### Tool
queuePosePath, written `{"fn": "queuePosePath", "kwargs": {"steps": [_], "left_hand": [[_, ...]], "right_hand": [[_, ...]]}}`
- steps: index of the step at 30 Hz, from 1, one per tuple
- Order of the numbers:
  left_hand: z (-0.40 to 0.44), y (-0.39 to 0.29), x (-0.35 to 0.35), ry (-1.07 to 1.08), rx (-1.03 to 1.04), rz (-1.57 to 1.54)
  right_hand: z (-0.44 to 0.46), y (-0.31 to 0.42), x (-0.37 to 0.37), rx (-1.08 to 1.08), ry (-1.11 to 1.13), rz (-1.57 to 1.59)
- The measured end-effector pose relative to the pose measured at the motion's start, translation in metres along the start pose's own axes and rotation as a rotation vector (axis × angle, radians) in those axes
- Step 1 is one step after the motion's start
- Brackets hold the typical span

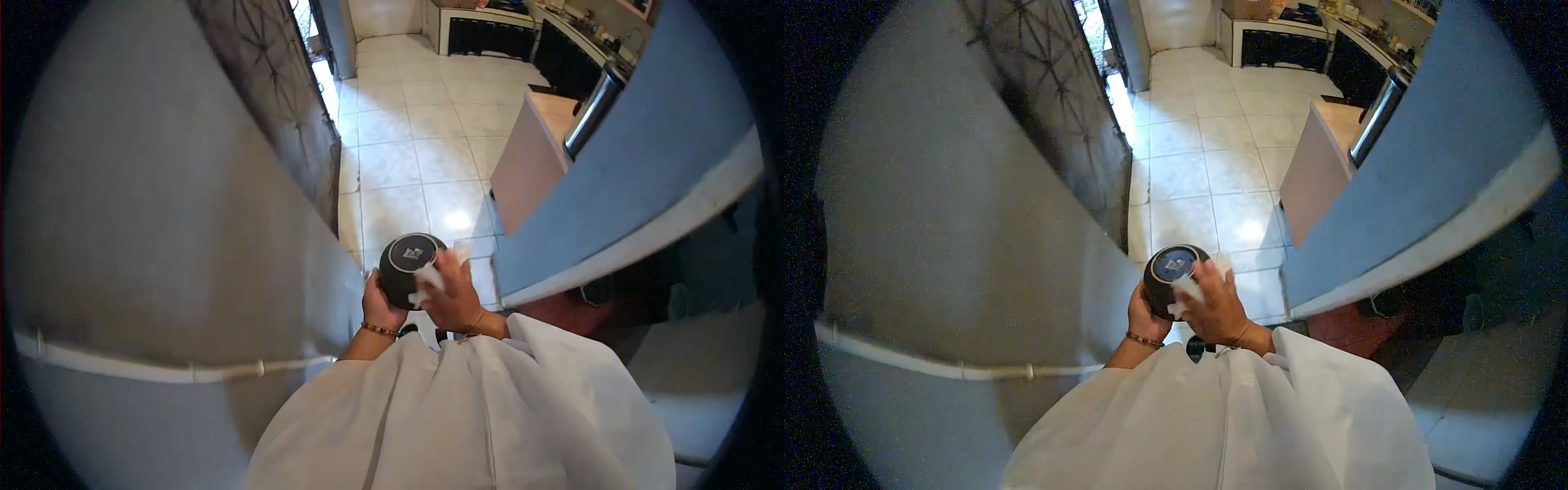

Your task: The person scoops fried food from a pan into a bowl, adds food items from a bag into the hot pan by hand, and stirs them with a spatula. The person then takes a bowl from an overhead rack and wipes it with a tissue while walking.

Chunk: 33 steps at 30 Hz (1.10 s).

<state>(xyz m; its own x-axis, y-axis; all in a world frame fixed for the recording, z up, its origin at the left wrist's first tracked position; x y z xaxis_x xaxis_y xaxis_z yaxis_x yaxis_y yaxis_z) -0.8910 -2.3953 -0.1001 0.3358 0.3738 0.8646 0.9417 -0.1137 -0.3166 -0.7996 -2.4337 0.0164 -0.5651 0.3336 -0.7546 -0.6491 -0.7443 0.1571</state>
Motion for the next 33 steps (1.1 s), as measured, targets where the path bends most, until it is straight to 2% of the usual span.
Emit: {"fn": "queuePosePath", "kwargs": {"steps": [2, 4, 6, 8, 10, 11, 12, 13, 14, 16, 17, 18, 20, 21, 22, 23, 24, 26, 28, 29, 30, 32, 33], "left_hand": [[0.036, -0.001, 0.035, 0.077, -0.059, -0.018], [0.07, 0.005, 0.064, 0.168, -0.137, -0.042], [0.097, 0.007, 0.077, 0.176, -0.17, 0.007], [0.12, 0.014, 0.097, 0.299, -0.288, 0.057], [0.157, 0.011, 0.104, 0.269, -0.283, 0.174], [0.177, 0.005, 0.111, 0.346, -0.248, 0.316], [0.198, 0.002, 0.12, 0.429, -0.206, 0.452], [0.218, -0.002, 0.127, 0.411, -0.142, 0.613], [0.239, -0.003, 0.143, 0.422, -0.13, 0.609], [0.268, -0.016, 0.17, 0.601, 0.109, 1.439], [0.274, -0.018, 0.199, 0.697, 0.269, 1.495], [0.282, -0.017, 0.209, 0.682, 0.241, 1.514], [0.307, -0.009, 0.244, 0.803, 0.334, 1.751], [0.317, -0.011, 0.255, 0.806, 0.418, 1.704], [0.33, -0.009, 0.258, 0.799, 0.414, 1.706], [0.346, -0.016, 0.261, 0.709, 0.503, 1.715], [0.362, -0.023, 0.262, 0.609, 0.593, 1.714], [0.4, -0.027, 0.26, 0.506, 0.631, 1.666], [0.452, -0.047, 0.242, 0.226, 0.581, 1.352], [0.484, -0.054, 0.225, 0.173, 0.605, 1.305], [0.524, -0.058, 0.197, 0.108, 0.49, 1.043], [0.567, -0.048, 0.223, 0.075, 0.112, 0.374], [0.582, -0.049, 0.243, 0.134, 0.076, 0.342]], "right_hand": [[0.032, -0.062, -0.008, 0.405, -0.097, 0.311], [0.054, -0.094, -0.007, 0.433, -0.151, 0.407], [0.057, -0.138, 0.003, 0.633, -0.183, 0.606], [0.054, -0.185, 0.03, 0.953, -0.138, 0.9], [0.052, -0.226, 0.063, 1.146, -0.117, 1.182], [0.052, -0.252, 0.08, 1.145, -0.126, 1.18], [0.049, -0.275, 0.115, 1.206, -0.085, 1.372], [0.055, -0.287, 0.137, 1.269, -0.037, 1.57], [0.067, -0.314, 0.142, 1.253, -0.035, 1.564], [0.08, -0.343, 0.168, 1.405, 0.164, 1.509], [0.098, -0.362, 0.168, 1.344, 0.217, 1.318], [0.112, -0.373, 0.174, 1.392, 0.239, 1.396], [0.159, -0.398, 0.169, 1.234, 0.269, 1.361], [0.171, -0.411, 0.177, 1.23, 0.276, 1.361], [0.193, -0.423, 0.174, 1.053, 0.257, 1.132], [0.217, -0.429, 0.171, 0.872, 0.236, 0.902], [0.228, -0.435, 0.177, 0.867, 0.25, 0.902], [0.274, -0.419, 0.157, 0.443, 0.227, 0.474], [0.291, -0.431, 0.167, 0.348, 0.254, 0.398], [0.298, -0.434, 0.175, 0.263, 0.278, 0.322], [0.302, -0.449, 0.183, 0.27, 0.269, 0.311], [0.31, -0.487, 0.198, 0.305, 0.234, 0.392], [0.317, -0.514, 0.206, 0.393, 0.218, 0.361]]}}
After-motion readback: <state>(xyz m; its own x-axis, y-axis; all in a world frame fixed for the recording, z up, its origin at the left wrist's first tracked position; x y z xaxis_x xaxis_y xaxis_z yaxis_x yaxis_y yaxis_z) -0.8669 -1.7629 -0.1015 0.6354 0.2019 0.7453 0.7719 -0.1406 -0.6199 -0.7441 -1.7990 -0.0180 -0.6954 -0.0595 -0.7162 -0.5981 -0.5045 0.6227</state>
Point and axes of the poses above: each hand's wrist, its own z-axis towards the middle knuckle, its own x-axis out of the palm, y = z × x, the point moved 9 cm from there along z, towards the middle knuckle, and after that the axes turned 7 degrees about x, right-handed, at the moved point
